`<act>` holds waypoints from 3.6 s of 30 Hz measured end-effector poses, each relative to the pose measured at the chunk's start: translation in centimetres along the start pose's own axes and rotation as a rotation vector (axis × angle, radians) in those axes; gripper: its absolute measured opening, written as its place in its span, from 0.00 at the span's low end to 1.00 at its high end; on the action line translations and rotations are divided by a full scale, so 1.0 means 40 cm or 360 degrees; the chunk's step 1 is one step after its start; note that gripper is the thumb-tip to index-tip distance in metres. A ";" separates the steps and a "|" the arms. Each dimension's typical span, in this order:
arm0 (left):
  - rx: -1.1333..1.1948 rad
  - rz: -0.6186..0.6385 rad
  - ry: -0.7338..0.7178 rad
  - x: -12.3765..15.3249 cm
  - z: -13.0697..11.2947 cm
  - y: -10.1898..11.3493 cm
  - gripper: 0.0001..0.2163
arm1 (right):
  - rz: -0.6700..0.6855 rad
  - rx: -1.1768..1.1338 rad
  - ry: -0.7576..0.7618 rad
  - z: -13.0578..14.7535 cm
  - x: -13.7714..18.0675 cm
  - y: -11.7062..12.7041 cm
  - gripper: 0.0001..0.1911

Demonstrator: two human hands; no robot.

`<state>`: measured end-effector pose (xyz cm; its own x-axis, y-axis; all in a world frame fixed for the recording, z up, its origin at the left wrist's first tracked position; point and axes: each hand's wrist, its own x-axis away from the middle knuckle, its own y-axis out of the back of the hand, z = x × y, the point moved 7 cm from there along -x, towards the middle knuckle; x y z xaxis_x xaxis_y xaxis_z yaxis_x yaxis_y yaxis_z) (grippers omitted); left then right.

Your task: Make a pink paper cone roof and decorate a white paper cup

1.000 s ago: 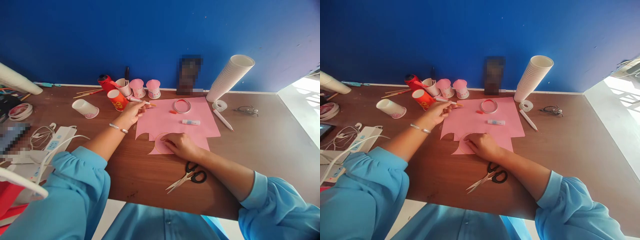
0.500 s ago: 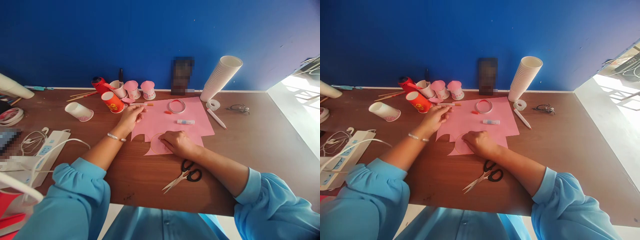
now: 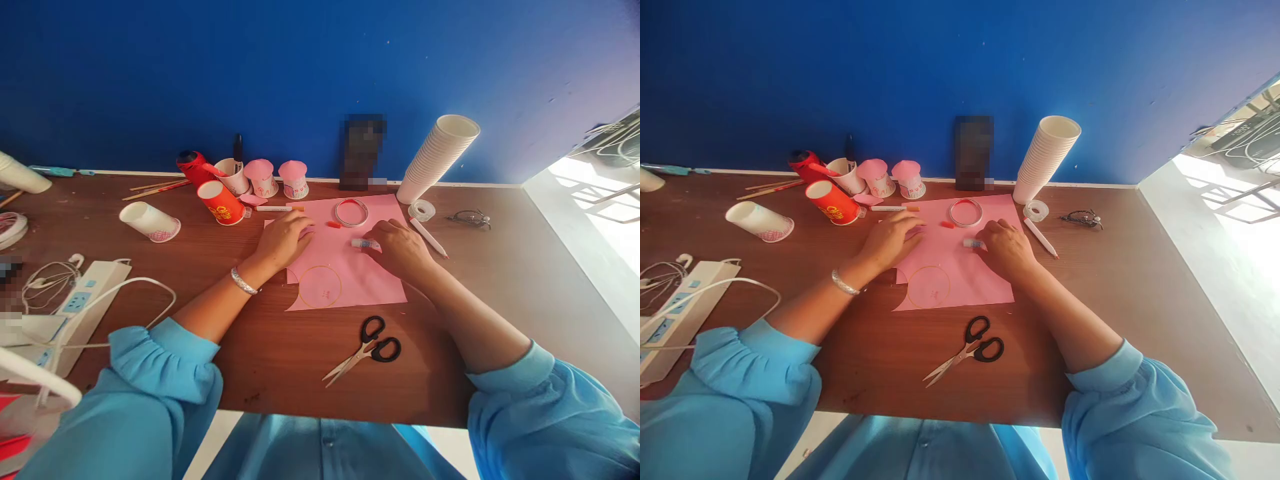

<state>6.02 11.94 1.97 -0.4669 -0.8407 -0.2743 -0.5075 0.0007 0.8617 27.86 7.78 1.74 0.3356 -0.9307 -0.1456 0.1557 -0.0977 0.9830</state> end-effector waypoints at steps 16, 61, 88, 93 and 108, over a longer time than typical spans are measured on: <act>0.0324 -0.0045 0.0004 -0.005 -0.028 -0.029 0.05 | 0.0049 0.0233 -0.0684 -0.174 0.021 0.068 0.12; 0.2635 0.0102 0.0925 0.093 -0.053 -0.084 0.15 | -0.0894 -0.1208 0.0073 0.090 0.087 0.159 0.05; 0.0970 0.0139 0.0105 0.062 -0.041 0.033 0.10 | -0.0153 -0.2017 -0.0414 0.078 0.042 0.010 0.17; 0.0368 -0.0384 0.0069 0.035 0.084 0.114 0.08 | -0.0448 -0.1157 -0.0286 0.033 0.034 0.045 0.18; -0.0168 -0.0482 0.0061 0.055 0.095 0.105 0.11 | -0.0315 -0.0313 0.0187 0.063 0.074 0.013 0.12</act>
<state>0.12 12.15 3.38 -0.2777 -0.8137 -0.5106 -0.5404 -0.3071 0.7834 26.60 4.11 2.10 0.3841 -0.8522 -0.3552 0.4018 -0.1921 0.8954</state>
